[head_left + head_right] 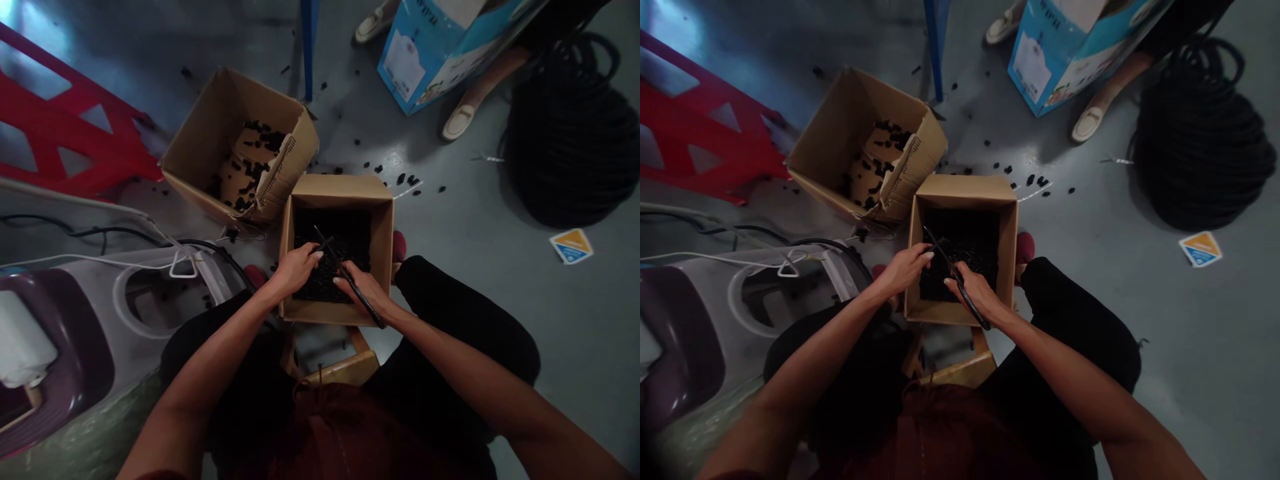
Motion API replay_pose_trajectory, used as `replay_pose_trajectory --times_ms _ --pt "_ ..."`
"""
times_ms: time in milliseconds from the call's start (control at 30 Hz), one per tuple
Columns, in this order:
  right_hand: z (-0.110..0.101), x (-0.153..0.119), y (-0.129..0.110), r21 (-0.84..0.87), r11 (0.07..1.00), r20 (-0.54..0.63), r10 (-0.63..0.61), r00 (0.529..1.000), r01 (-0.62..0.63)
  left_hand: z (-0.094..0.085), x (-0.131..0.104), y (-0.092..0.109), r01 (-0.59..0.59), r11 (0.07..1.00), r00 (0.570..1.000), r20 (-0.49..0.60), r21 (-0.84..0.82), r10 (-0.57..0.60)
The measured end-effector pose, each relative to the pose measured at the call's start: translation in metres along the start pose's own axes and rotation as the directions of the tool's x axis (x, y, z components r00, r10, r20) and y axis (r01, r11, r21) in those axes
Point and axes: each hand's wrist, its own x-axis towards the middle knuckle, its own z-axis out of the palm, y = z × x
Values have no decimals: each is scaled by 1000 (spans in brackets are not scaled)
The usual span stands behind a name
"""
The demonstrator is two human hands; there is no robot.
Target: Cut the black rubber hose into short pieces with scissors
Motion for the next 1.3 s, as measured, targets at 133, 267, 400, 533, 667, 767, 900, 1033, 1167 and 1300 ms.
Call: replay_pose_trajectory --times_ms 133,267,400,533,667,767,900,1033,1167,1300 --pt "1 0 4 -15 1000 1 15 1000 -15 1 1 -3 -20 998 999 29 61 18" --pt "4 0 8 -20 1000 -3 11 1000 -11 1 1 -6 -17 988 999 50 154 9" --pt "6 0 9 -23 1000 -6 17 1000 -17 0 1 -7 13 971 998 58 237 -27" --pt "8 0 11 -22 1000 -2 -5 1000 5 0 0 -7 48 951 994 80 307 -76" --pt "9 0 12 -32 999 18 -23 1000 24 -1 0 -9 63 925 991 84 376 -101" --pt "9 0 12 -53 998 30 -24 999 25 -1 -1 -10 51 904 990 99 424 -102" --pt "7 1 10 -75 997 57 -16 998 20 -3 -2 -8 33 880 987 121 474 -102" --pt "6 1 9 -74 997 80 -25 997 31 -4 -3 -6 29 864 986 125 503 -106" --pt "9 1 11 -96 995 95 -5 995 14 -2 -3 -11 -3 855 988 134 519 -78" --pt "13 4 13 -89 996 102 15 995 -6 2 -4 -15 -57 864 978 203 500 -53"
